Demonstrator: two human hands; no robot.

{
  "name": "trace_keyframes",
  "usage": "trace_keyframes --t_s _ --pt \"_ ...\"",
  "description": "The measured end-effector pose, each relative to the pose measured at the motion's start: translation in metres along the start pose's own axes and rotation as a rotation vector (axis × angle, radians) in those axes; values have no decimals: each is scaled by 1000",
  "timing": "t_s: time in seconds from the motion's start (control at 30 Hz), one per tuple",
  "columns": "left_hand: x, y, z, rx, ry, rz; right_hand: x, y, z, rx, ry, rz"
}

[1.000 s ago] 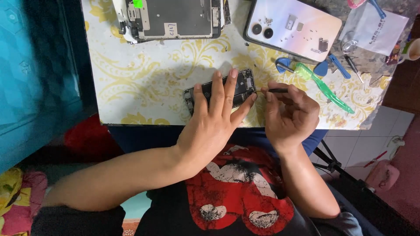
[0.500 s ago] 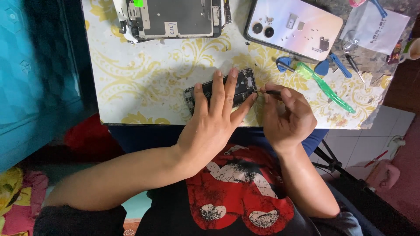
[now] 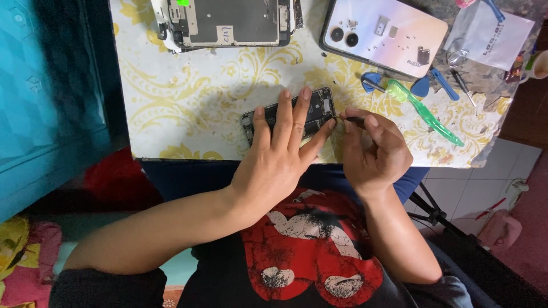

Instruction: A person is disassembling a mobile phone, removing internal components like the motherboard and screws using a screwdriver.

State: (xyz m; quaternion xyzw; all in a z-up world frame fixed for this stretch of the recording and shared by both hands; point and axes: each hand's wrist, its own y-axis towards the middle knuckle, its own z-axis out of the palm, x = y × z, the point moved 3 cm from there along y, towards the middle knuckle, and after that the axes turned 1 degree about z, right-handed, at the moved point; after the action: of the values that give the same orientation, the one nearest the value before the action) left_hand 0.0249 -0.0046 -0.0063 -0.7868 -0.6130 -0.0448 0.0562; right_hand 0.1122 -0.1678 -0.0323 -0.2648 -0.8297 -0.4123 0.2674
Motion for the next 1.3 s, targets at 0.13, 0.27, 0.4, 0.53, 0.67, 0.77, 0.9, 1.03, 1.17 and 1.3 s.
trace_keyframes --t_s 0.13,0.27,0.4,0.53,0.67,0.77,0.9,1.03,1.17,1.3 --pt "0 1 1 -17 -11 -16 1 1 0 2 25 7" --pt "2 1 -1 -38 1 -26 0 0 0 3 9 10" --pt "2 1 -2 -38 -7 -22 1 1 0 5 0 3" --pt "0 -1 4 -17 -21 3 0 -1 0 -9 -1 12" --pt "0 -1 3 -27 -33 -10 0 -1 0 5 26 9" --pt "0 -1 3 -36 -49 -14 2 0 0 2 -3 -1" --pt "-1 -1 3 -11 -45 -19 8 4 -6 -1 -106 -63" --pt "1 -2 2 -13 -24 -16 29 33 -23 142 -201 -93" --pt "2 -2 3 -18 -19 -14 46 68 -36 443 -338 69" --pt "1 -4 4 -13 -11 -16 54 90 -42 690 -415 53"
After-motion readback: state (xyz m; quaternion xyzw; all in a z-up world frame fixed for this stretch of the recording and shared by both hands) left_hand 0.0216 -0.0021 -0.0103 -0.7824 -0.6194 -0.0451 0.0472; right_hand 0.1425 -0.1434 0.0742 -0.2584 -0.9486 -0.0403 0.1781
